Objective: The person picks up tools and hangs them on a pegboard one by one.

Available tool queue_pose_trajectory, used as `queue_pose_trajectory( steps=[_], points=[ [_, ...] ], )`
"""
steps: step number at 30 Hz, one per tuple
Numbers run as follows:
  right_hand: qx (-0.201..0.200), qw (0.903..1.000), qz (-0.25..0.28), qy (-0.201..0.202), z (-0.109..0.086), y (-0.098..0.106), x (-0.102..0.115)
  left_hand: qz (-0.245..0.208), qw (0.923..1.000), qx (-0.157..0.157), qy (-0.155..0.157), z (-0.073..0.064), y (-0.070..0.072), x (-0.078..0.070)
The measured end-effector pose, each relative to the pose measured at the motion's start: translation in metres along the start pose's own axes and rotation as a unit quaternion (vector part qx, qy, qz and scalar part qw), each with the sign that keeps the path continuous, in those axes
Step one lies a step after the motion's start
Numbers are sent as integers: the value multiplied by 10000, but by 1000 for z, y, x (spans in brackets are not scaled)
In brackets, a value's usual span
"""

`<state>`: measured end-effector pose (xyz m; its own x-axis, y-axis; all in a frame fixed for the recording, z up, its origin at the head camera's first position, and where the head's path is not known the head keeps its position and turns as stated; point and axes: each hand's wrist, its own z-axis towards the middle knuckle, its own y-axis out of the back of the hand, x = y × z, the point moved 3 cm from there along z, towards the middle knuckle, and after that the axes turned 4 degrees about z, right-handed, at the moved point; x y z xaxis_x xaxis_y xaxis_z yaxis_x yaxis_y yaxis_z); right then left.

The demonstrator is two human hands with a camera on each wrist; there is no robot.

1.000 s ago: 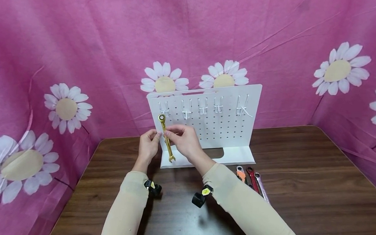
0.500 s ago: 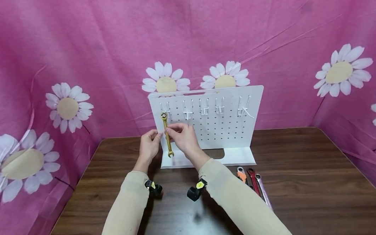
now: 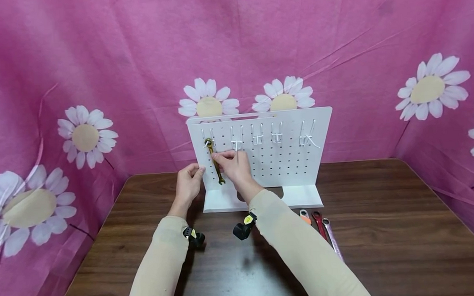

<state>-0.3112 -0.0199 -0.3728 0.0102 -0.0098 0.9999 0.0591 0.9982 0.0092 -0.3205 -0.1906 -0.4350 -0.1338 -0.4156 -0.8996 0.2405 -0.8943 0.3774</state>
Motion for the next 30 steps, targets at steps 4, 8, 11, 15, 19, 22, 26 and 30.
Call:
queue_pose_trajectory(
  steps=[4, 8, 11, 15, 19, 22, 26, 30],
  points=[
    [0, 9998, -200, 3, 3, 2, -1, -15, 10000, -18, 4, -1, -1, 1],
    [115, 9998, -186, 17, 2, 5, -4, 23, 10000, -44, 9, -2, -1, 1],
    [193, 9995, -240, 60, 1, 9, -5, 53, 10000, -42, -18, -2, -1, 2],
    [254, 9990, -365, 69, -2, 16, -5, 67, 10000, -20, -39, 0, -2, 3],
    [295, 9990, -335, 49, -4, 24, -7, 102, 9999, -37, 14, 1, -2, 3],
    [378, 9987, -330, 84, -6, 29, -9, 71, 9999, -66, 51, 0, -2, 3],
    [494, 9980, -373, 119, -12, 38, -11, 3, 10000, -48, 43, 0, -3, 3],
    [659, 9973, -270, 153, -19, 47, -12, -32, 10000, -85, 37, 0, -3, 5]
  ],
)
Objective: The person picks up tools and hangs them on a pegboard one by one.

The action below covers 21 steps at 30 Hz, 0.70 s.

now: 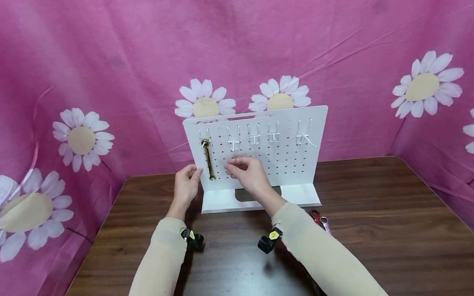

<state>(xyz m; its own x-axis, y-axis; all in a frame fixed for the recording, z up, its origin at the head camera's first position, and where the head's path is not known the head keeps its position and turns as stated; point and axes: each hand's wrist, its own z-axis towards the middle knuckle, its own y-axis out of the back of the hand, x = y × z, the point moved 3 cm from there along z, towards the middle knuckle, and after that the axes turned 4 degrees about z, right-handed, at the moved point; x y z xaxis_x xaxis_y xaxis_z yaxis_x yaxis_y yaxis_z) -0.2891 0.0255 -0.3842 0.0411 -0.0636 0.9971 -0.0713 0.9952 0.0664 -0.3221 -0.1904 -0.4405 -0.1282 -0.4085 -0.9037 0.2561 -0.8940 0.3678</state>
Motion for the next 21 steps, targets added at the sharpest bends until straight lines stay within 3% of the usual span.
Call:
queue_pose_trajectory(
  steps=[3, 10, 15, 21],
  points=[
    [141, 9999, -38, 41, -7, 7, 1, -1, 10000, -30, 3, -1, 0, 0],
    [270, 9971, -672, 230, -23, 30, 2, 44, 10000, 54, -11, -2, -1, -1],
    [284, 9964, -708, 361, -36, 46, 4, -72, 9998, -51, -161, -1, -1, 0],
    [352, 9957, -746, 425, -52, 63, 5, -62, 10000, -13, -31, -1, 0, 1]
  ],
)
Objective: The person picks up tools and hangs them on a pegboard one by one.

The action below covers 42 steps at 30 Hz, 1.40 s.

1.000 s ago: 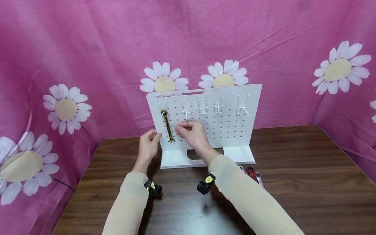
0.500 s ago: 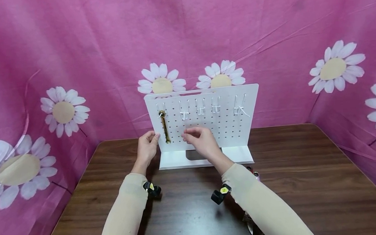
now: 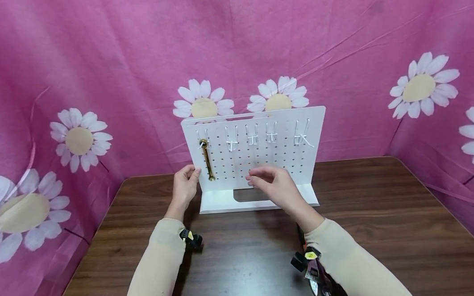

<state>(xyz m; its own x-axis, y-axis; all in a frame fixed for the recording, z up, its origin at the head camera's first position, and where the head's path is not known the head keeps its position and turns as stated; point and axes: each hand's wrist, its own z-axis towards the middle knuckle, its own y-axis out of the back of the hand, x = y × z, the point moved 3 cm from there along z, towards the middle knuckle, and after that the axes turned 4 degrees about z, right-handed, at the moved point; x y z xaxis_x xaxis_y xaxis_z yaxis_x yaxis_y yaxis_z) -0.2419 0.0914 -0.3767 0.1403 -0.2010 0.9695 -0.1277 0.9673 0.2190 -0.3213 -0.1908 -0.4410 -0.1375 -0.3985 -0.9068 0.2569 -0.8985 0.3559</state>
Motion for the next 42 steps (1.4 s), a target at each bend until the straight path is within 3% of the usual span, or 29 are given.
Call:
queue_pose_trajectory(
  steps=[10, 23, 30, 42],
  points=[
    [99, 9981, -512, 315, -21, 23, -4, -11, 10000, -31, 3, -1, 0, 1],
    [-5, 9976, -675, 164, -52, 55, -15, 136, 9999, -24, 91, -1, 0, 2],
    [-106, 9983, -566, 129, -63, 66, -18, -7, 9999, -57, 142, -3, 1, 0],
    [-266, 9970, -732, -17, -87, 86, -34, 27, 10000, -49, 59, -1, -1, 2]
  ],
)
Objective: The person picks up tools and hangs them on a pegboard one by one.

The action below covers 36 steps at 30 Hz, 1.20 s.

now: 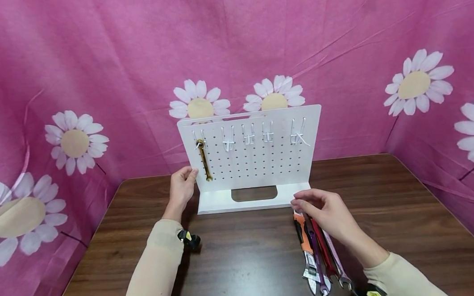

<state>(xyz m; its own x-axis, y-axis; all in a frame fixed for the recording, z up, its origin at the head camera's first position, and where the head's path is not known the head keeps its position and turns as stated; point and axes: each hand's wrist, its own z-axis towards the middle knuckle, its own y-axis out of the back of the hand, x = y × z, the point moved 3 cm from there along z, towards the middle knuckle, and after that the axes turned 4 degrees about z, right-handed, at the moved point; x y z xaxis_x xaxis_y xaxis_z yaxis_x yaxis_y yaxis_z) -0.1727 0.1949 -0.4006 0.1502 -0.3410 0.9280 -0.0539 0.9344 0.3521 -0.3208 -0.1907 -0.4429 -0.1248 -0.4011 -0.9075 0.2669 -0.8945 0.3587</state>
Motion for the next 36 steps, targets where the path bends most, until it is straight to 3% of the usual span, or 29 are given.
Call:
queue_pose_trajectory(
  steps=[6, 15, 21, 29, 36],
  points=[
    [49, 9999, -95, 104, -10, 3, -11, 50, 10000, 17, 60, 0, 0, -1],
    [96, 9998, 177, 58, -22, 8, -22, 87, 10000, 30, 35, -1, 1, 1],
    [-10, 9990, -211, -403, -29, 11, -30, 122, 9999, 83, 87, 1, 1, 1],
    [183, 9981, -134, -581, -34, 16, -43, 33, 10000, 85, 38, 3, -1, 0],
    [192, 9900, -220, -1380, -40, 18, -60, 23, 9999, 81, 63, 1, 0, 1]
  ],
)
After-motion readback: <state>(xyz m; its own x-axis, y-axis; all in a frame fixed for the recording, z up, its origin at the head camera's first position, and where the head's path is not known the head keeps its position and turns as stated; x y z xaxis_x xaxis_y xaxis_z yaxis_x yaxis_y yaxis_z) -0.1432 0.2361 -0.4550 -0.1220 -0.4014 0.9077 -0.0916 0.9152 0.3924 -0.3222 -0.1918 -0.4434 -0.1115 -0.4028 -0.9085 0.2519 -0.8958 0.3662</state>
